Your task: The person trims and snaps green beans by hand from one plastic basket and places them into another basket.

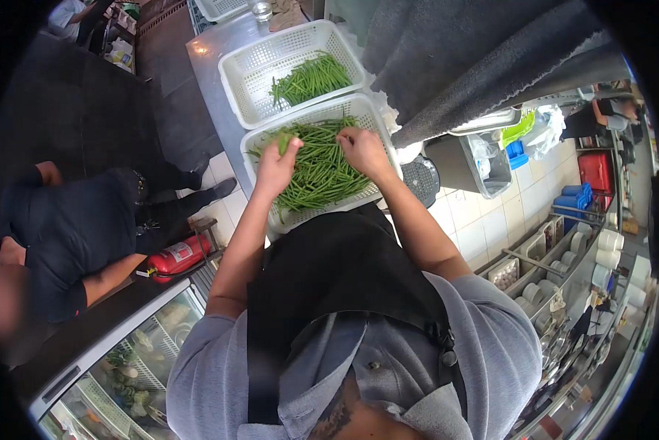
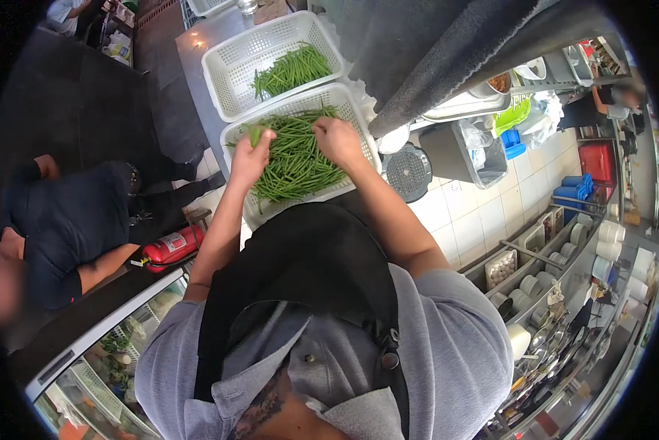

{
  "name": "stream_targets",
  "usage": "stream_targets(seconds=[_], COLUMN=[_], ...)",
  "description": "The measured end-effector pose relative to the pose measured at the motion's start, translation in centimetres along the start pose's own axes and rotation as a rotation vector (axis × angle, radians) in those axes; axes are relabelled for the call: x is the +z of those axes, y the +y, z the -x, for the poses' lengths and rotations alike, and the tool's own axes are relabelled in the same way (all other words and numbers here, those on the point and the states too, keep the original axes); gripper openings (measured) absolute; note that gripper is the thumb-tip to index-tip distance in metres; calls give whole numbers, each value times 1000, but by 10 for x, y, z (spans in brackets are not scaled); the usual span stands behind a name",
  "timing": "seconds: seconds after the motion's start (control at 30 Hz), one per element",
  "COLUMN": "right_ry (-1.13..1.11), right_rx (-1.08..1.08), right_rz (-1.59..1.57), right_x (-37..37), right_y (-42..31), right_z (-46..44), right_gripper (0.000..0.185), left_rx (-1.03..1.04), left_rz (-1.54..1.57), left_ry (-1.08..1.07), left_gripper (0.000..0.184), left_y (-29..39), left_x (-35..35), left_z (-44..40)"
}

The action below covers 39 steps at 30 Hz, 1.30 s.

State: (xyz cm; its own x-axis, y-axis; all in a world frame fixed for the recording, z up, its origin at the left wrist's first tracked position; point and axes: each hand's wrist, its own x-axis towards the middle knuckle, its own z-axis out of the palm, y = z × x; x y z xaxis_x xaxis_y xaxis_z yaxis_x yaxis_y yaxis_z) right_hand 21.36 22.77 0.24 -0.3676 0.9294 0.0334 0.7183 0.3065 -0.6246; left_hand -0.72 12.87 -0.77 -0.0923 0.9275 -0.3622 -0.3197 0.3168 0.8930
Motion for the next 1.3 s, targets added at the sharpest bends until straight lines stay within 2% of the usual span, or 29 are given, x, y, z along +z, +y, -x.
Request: stream_targets(seconds=[0.07,0.1,0.13,0.17,0.2,0.23,0.27,0.33,0.37,0.43,0.47,0.5,0.53,0.57,0.6,0.67,0.7,0.73,0.77,0.8,0.83,0.87,0.93,0.97,1.07,1.17,1.23,1.27,1.3], right_ry=[-358,-359,-383,-407,-409,-421,-430,-385,-346,-266,-193,-161,-162,-144,-121,-109,-61,-10,-11,-43,-75,-78,-260,-265,-374,-289,-219,-219,-180], right_rx=[184,186,89,-9,-6,-49,-91,-12,64,51,29,33,35,121,207,165,249,334,334,374,410,409,258,260,87,205,337,339,185], right_rz=[-236,-234,-244,-254,-254,-361,-469,-434,-398,-366,-337,-476,-480,-823,-1164,-1157,-1308,-1456,-1456,-1290,-1122,-1121,-797,-797,-842,-969,-1157,-1157,-908], right_x=[-22,-29,-34,-36,-36,-36,-35,-46,-51,-57,-55,-43,-32,-21,-14,-6,0,5,6,2,-1,-4,-20,-18,-14,-11,-10,-6,-6], right_y=[-11,-14,-16,-16,-13,-8,-4,-12,-16,-21,-24,-17,-15,-13,-14,-14,-12,-9,-4,-1,2,4,-10,-12,-16,-19,-14,-10,-11], right_z=[3,3,3,4,4,3,2,1,1,4,6,7,9,10,10,11,11,11,10,9,8,8,15,21,27,25,21,22,21], right_gripper=[19,19,18,17,17,16,15,13,12,11,9,12,12,13,15,18,19,20,20,20,21,21,21,21,23,19,9,9,9], left_rx=[395,452,451,554,659,488,488,579,581,317,312,254,196,105,103,8,5,-1,-5,-4,42,87,89,87,88,128,134,138,136], left_rz=[-820,-837,-834,-1001,-1168,-1229,-1230,-1136,-1135,-905,-906,-749,-592,-442,-444,-294,-294,-146,2,3,86,168,232,292,333,399,380,361,361], left_ry=[86,29,28,-30,-91,-164,-168,-137,-147,-95,-99,-118,-133,-118,-118,-116,-115,-118,-121,-120,-65,-8,-6,-9,27,51,64,74,72], left_gripper=[28,32,32,34,37,44,44,30,30,23,23,27,32,33,33,30,30,29,28,28,29,29,31,34,35,35,34,33,33], left_y=[21,20,17,13,14,23,21,20,19,28,23,17,22,26,26,27,26,25,25,25,25,26,28,28,26,25,25,24,22], left_x=[28,33,35,36,39,45,44,45,46,54,52,48,50,53,55,56,55,54,54,55,57,57,55,55,57,57,62,64,65], left_z=[14,12,9,4,3,3,0,-7,-9,-8,-11,-18,-17,-13,-13,-14,-15,-17,-18,-18,-17,-17,-17,-16,-19,-22,-20,-17,-14])
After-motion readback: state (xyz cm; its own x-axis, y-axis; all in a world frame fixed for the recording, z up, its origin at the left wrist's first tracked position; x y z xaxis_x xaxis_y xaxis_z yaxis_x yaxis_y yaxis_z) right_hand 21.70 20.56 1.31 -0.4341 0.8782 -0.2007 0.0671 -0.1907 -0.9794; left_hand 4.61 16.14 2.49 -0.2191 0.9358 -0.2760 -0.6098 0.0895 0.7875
